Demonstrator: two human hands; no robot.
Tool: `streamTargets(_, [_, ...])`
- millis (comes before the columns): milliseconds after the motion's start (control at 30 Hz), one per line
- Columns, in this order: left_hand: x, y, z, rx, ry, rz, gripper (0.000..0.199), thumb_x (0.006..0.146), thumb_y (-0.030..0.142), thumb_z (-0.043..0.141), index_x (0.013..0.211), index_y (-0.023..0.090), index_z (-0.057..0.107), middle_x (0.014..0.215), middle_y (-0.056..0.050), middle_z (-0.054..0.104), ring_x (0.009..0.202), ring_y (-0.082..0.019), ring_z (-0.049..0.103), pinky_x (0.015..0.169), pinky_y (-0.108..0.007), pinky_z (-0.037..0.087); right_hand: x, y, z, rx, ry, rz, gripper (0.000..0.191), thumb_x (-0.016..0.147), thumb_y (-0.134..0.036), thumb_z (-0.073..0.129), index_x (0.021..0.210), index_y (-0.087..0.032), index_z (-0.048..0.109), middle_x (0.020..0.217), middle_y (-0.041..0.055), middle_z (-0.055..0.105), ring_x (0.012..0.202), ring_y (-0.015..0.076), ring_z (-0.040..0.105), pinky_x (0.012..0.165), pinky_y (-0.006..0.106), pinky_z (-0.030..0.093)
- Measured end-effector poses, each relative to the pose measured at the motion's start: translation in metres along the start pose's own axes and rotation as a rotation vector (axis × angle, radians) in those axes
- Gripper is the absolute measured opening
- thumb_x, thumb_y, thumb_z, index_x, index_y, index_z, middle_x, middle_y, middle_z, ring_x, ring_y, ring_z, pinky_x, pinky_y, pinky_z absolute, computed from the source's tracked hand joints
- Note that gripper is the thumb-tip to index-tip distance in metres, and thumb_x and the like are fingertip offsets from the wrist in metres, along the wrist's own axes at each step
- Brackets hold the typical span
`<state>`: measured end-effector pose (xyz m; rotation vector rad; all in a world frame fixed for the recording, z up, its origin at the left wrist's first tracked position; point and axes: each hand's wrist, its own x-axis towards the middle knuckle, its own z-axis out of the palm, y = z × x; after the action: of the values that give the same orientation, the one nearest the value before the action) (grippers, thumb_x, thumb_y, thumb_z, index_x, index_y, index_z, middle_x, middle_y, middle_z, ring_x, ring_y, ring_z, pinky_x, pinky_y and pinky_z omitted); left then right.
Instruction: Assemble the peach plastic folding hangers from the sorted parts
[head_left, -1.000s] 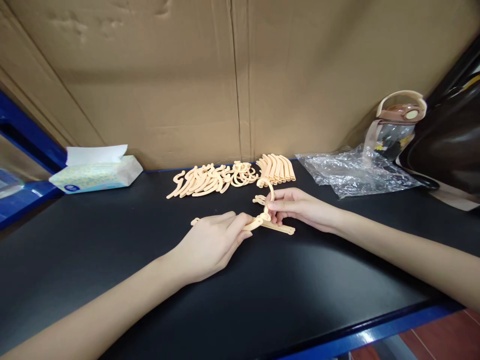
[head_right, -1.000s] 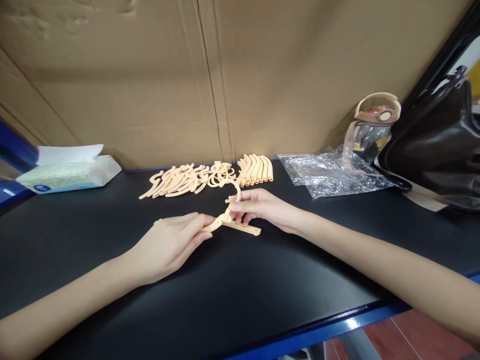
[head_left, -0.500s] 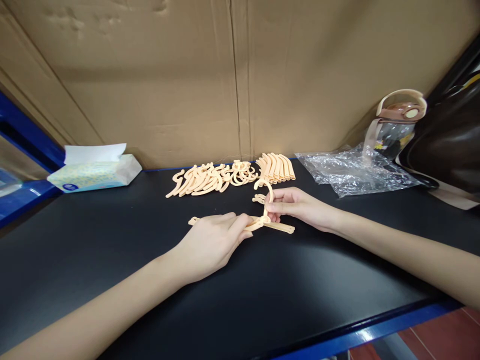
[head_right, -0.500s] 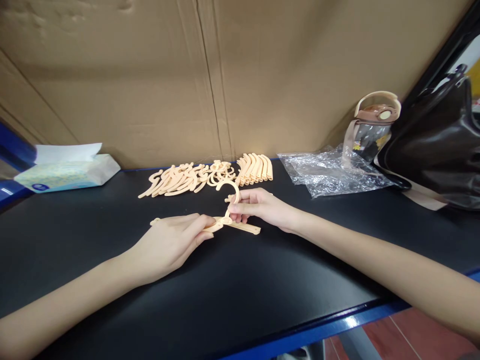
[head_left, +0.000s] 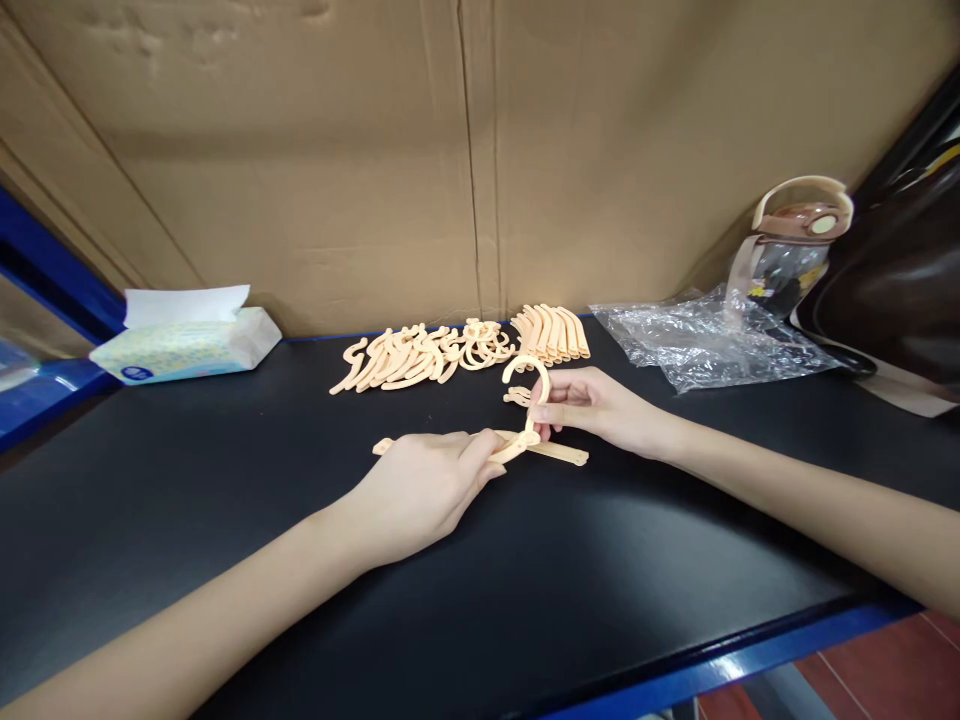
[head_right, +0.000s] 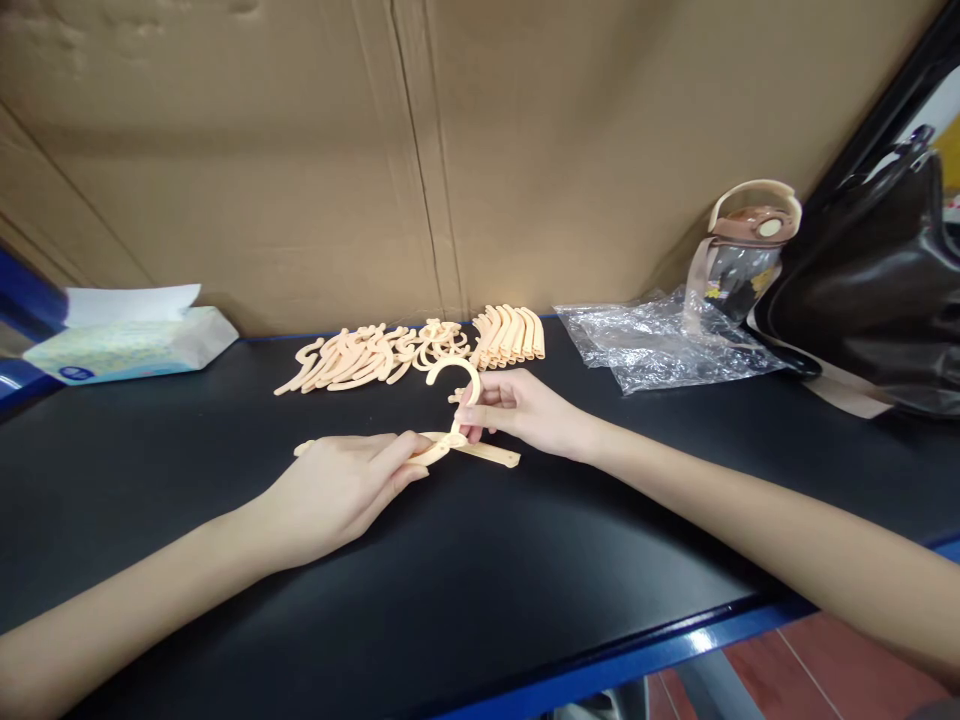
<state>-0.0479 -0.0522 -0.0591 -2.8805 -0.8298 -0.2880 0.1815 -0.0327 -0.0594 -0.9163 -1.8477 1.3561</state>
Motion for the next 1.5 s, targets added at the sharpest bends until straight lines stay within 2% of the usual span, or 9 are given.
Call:
streamTargets(333, [-0.0009,0.0023,-0.0018,0.038,-0.038,-0.021,0.022,0.098,0.024,0.028,0.111,0.019,0.045,0.08,-0.001,0.069,0.065,-0.016,0.067,0.053,-0.023,0.045,0.0005,-0.0001,0.0002,-0.005,0.008,0.003,0.02,0.081,-0.035,0.063,0.076,-0.017,0.055,0.073,0.0003,0.065,0.071,0.0119,0.062,0.076,0.029,0.048])
streamTargets(567, [-0.0013,0.0017,0.0007,0.05,-0.01,-0.008,0.025,0.098,0.026,0.028,0.111,0.018,0.047,0.085,-0.003,0.071,0.067,-0.016,0.068,0.053,-0.024,0.047,0.0,-0.0033,0.0006,-0.03,0.011,-0.008,0.02,0.081,-0.035,0.063,0.077,-0.017,0.056,0.074,0.001,0.065,0.071,0.0122,0.062,0.076,0.029,0.05])
streamTargets(867, [0.0009,0.0057,-0.0016,0.125,-0.017,-0.021,0.023,0.098,0.026,0.027,0.091,0.018,0.047,0.067,-0.001,0.065,0.054,-0.015,0.064,0.042,-0.022,0.038,0.002,-0.002,0.0027,0.027,0.021,0.06,0.026,0.084,-0.04,0.06,0.074,-0.016,0.06,0.074,0.0018,0.067,0.069,0.0114,0.062,0.07,0.027,0.047])
streamTargets(1500, [-0.0018,0.0042,0.0025,0.187,0.024,-0.011,0.017,0.099,0.027,0.029,0.097,0.018,0.043,0.067,0.001,0.065,0.053,-0.017,0.065,0.04,-0.024,0.032,-0.0003,-0.0013,0.0036,0.064,0.055,0.093,0.022,0.082,-0.035,0.063,0.073,-0.015,0.064,0.075,0.0023,0.069,0.067,0.0108,0.06,0.068,0.025,0.046])
